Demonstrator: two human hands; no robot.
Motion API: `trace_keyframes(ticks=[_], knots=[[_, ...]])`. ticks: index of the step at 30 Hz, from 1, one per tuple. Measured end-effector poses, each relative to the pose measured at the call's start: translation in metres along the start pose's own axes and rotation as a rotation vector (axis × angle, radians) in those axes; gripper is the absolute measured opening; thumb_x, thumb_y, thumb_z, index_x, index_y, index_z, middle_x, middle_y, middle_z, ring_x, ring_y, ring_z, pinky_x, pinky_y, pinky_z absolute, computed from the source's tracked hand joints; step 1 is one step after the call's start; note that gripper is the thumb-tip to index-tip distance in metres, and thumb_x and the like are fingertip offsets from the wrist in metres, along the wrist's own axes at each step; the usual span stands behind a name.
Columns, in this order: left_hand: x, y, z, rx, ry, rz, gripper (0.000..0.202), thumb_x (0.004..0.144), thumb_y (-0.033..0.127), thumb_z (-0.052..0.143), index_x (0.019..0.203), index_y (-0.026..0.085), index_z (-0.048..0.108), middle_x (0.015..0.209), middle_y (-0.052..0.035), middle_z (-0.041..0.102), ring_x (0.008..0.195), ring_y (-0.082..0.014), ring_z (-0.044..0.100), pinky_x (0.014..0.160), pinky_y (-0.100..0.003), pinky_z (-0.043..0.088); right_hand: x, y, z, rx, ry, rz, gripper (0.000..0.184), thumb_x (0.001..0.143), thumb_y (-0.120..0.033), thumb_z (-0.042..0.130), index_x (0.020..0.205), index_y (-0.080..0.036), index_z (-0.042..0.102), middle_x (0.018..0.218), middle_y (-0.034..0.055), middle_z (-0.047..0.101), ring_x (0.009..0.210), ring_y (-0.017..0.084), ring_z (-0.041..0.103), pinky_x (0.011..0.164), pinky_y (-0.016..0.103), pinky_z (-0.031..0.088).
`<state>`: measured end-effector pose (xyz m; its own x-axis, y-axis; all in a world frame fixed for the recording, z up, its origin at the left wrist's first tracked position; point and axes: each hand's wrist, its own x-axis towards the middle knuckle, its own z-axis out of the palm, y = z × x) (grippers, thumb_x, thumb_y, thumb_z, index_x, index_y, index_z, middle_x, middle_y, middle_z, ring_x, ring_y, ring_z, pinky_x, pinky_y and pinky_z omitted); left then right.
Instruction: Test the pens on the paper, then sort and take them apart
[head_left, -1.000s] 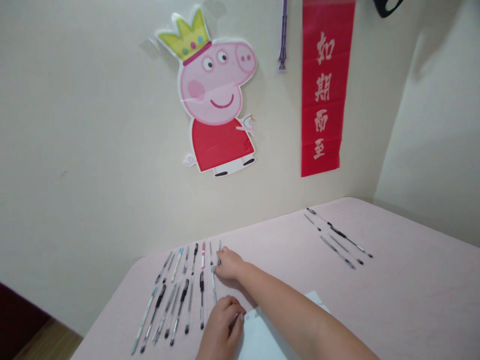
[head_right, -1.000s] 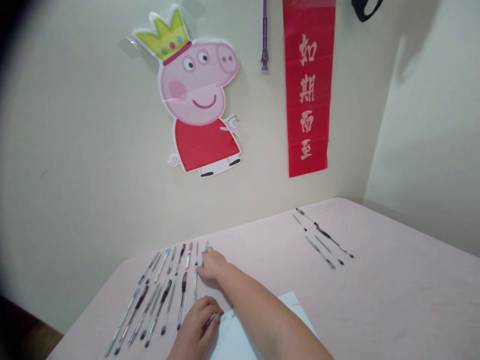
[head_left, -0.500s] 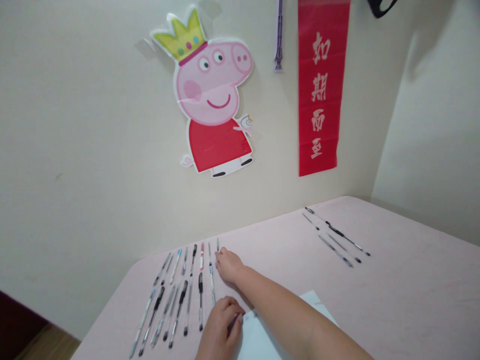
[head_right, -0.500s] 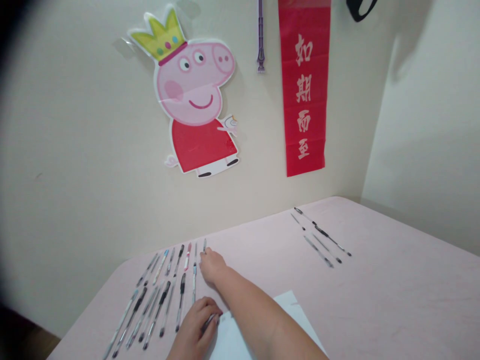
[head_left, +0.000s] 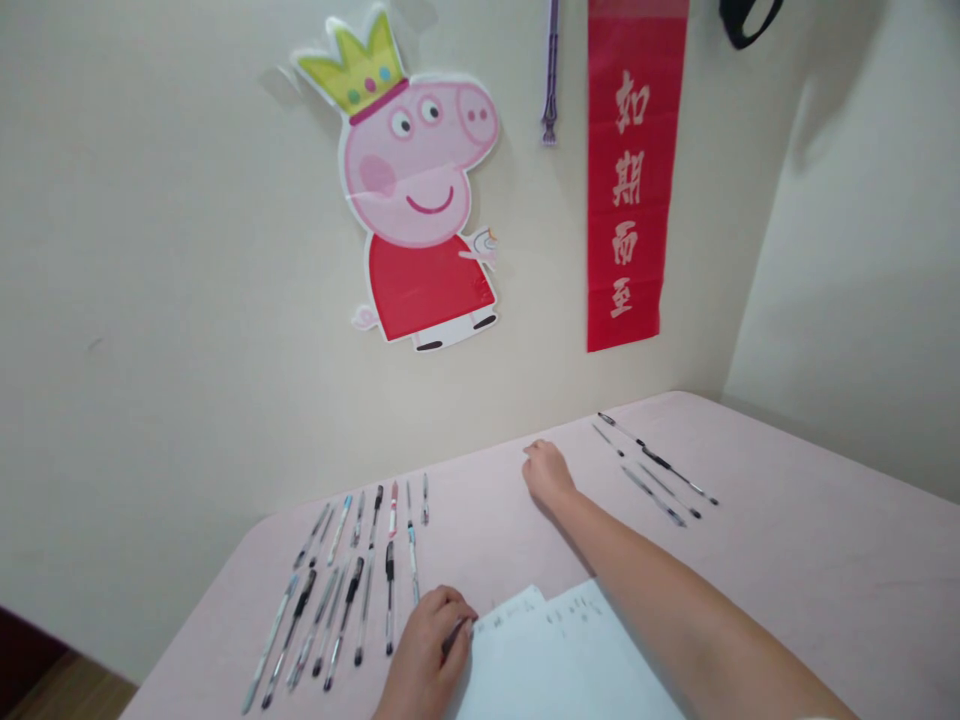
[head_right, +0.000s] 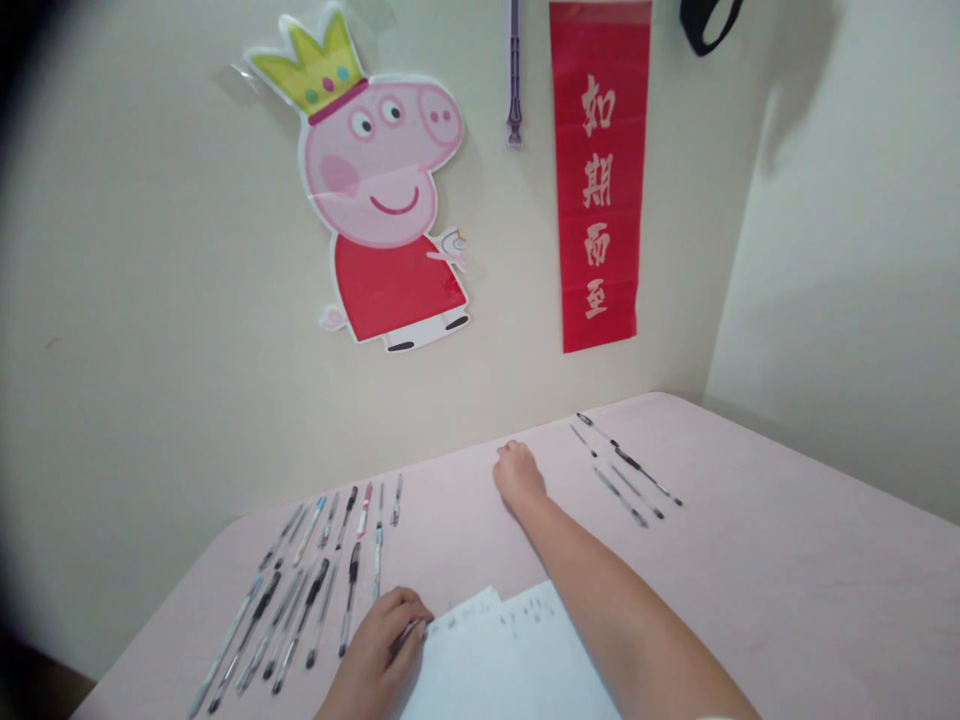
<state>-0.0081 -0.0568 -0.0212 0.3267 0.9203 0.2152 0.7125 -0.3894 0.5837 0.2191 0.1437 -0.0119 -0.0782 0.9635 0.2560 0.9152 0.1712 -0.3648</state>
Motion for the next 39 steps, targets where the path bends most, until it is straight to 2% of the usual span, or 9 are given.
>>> trace_keyframes(ticks=[4,6,9,12,18,23,30,34,39], knots=[[0.001,0.002,-0.001,-0.038,-0.006,-0.013,0.024,0.089,0.026,0.040,0.086,0.019,0.063,0.091,-0.0081,0.059,0.090,-0.0196,0.056,0.083,-0.034,0.044,0.004,0.069,-0.029,-0.183,0.030,0.246,0.040,0.083,-0.009,0.038,0.118,-0.005,0.057,0.128,0.0244,0.047,0.124,0.031,0.038,0.101,0.044,0.024],[0.002,0.003,-0.001,-0.052,-0.007,-0.020,0.024,0.089,0.026,0.041,0.086,0.019,0.063,0.091,-0.0080,0.058,0.089,-0.0197,0.056,0.083,-0.034,0.044,0.002,0.092,-0.038,-0.251,0.002,0.313,0.039,0.083,-0.008,0.038,0.115,-0.001,0.059,0.126,0.0278,0.048,0.122,0.033,0.042,0.100,0.048,0.023],[0.002,0.006,-0.002,-0.056,-0.007,-0.029,0.023,0.088,0.026,0.041,0.086,0.019,0.063,0.090,-0.0079,0.058,0.088,-0.0199,0.056,0.082,-0.035,0.044,0.000,0.110,-0.045,-0.317,-0.074,0.317,0.030,0.080,-0.007,0.044,0.098,-0.003,0.067,0.107,0.0247,0.061,0.110,0.030,0.054,0.100,0.048,0.022],[0.001,0.009,-0.004,-0.056,-0.004,-0.032,0.024,0.088,0.027,0.041,0.085,0.019,0.063,0.090,-0.0078,0.059,0.088,-0.0199,0.056,0.082,-0.035,0.045,0.000,0.107,-0.047,-0.353,-0.111,0.263,0.027,0.082,-0.006,0.044,0.093,-0.005,0.068,0.100,0.0233,0.064,0.103,0.028,0.058,0.096,0.044,0.030],[0.000,0.009,-0.004,-0.068,0.028,-0.023,0.023,0.087,0.028,0.043,0.085,0.020,0.065,0.089,-0.0077,0.060,0.087,-0.0199,0.057,0.081,-0.034,0.046,0.000,0.062,-0.036,-0.315,-0.140,0.091,0.030,0.085,-0.007,0.040,0.100,-0.008,0.066,0.104,0.0232,0.062,0.099,0.026,0.060,0.082,0.035,0.042],[0.001,0.006,-0.002,-0.075,0.008,-0.016,0.023,0.088,0.027,0.042,0.085,0.019,0.064,0.089,-0.0078,0.059,0.088,-0.0198,0.057,0.082,-0.035,0.045,-0.015,-0.009,-0.007,-0.183,-0.203,-0.119,0.028,0.085,-0.012,0.042,0.098,-0.012,0.067,0.100,0.0167,0.064,0.089,0.022,0.063,0.074,0.028,0.045],[0.001,0.001,-0.001,-0.062,0.012,0.018,0.021,0.087,0.023,0.043,0.085,0.020,0.064,0.088,-0.0068,0.059,0.086,-0.0189,0.056,0.080,-0.033,0.045,-0.040,-0.102,0.037,-0.006,-0.248,-0.334,0.027,0.087,-0.021,0.042,0.097,-0.015,0.066,0.096,0.0124,0.064,0.087,0.021,0.063,0.072,0.028,0.045],[0.000,0.001,-0.001,-0.057,0.007,0.000,0.021,0.088,0.024,0.042,0.086,0.019,0.063,0.090,-0.0076,0.058,0.088,-0.0192,0.056,0.081,-0.034,0.045,-0.035,-0.124,0.049,0.053,-0.239,-0.359,0.029,0.087,-0.029,0.044,0.102,-0.014,0.063,0.103,0.0136,0.060,0.090,0.022,0.061,0.075,0.030,0.046],[-0.001,0.000,0.000,-0.059,0.013,-0.002,0.023,0.088,0.027,0.042,0.087,0.019,0.063,0.091,-0.0086,0.059,0.090,-0.0204,0.056,0.083,-0.036,0.045,-0.030,-0.127,0.052,0.087,-0.240,-0.401,0.032,0.083,-0.033,0.050,0.103,-0.011,0.062,0.107,0.0156,0.057,0.095,0.026,0.059,0.079,0.034,0.046]])
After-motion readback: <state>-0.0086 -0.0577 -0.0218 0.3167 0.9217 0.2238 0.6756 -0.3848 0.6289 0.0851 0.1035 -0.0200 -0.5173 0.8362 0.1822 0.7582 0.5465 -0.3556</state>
